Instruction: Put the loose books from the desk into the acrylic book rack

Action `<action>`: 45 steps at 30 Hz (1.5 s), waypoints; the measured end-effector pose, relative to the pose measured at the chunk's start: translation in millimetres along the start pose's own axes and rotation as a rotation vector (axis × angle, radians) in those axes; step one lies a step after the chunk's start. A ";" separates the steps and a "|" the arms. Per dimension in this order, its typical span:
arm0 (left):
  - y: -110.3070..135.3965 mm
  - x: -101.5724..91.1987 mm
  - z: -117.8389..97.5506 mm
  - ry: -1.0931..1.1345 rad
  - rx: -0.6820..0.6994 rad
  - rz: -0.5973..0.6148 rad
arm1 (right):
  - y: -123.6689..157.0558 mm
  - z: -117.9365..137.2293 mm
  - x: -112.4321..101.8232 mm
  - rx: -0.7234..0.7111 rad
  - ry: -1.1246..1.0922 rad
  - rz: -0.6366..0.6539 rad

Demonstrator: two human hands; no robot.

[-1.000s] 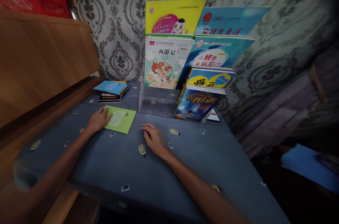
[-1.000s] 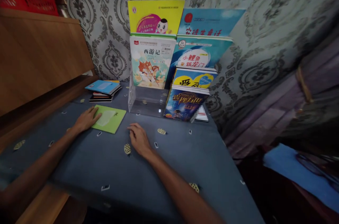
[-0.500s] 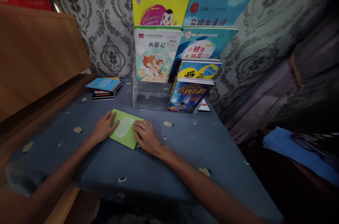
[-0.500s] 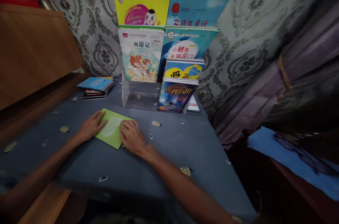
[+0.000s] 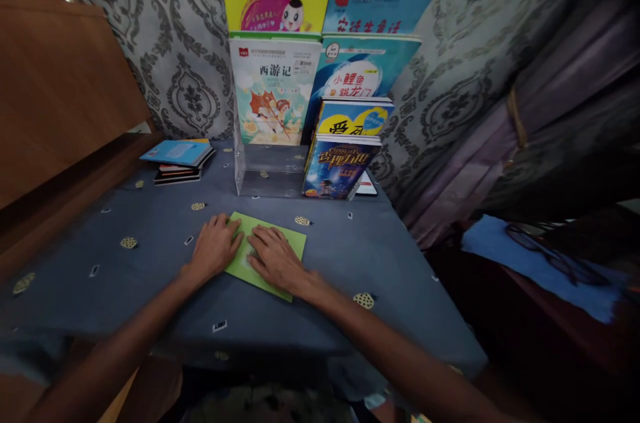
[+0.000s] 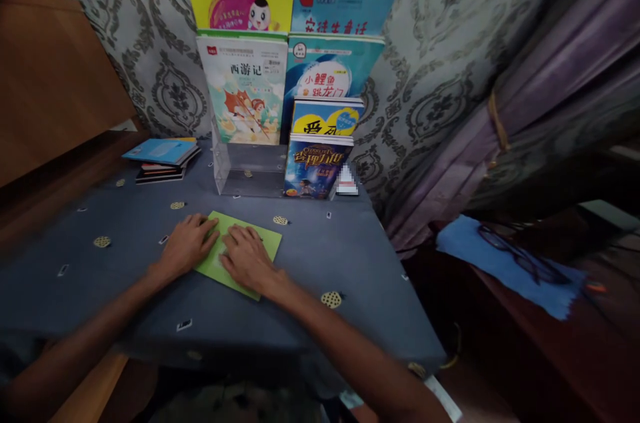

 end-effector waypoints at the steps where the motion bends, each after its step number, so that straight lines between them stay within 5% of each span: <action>1: -1.3 0.7 -6.4 0.033 0.045 -0.035 | 0.5 -0.9 0.2 0.014 0.006 0.011; 5: -1.6 7.8 -26.0 0.165 0.233 -0.137 | 2.1 -3.0 3.1 0.048 0.013 0.040; 9: 0.4 11.6 -26.8 0.143 0.273 -0.144 | 7.8 -12.4 4.4 0.091 0.042 0.035; 18: 1.8 9.3 -26.6 0.107 0.268 -0.132 | 47.1 -56.6 -26.1 0.322 0.091 0.039; 30: 3.2 11.7 -36.8 0.138 0.284 0.034 | 52.7 -60.6 -25.2 0.292 0.113 -0.018; 38: -7.6 8.0 -10.1 0.041 0.065 0.101 | 53.0 -59.1 -25.9 0.321 0.122 0.025; 45: 20.6 2.3 -17.7 0.076 0.187 0.046 | 53.1 -60.0 -25.5 0.331 0.120 0.017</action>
Point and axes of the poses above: each hand's wrist, its own y-axis away from the middle knuckle, its own x-axis out of the palm, z = x × y, the point moved 9 cm from there along -y, towards the middle knuckle, and after that the axes turned 4 degrees about -y, right-handed, at the moved point
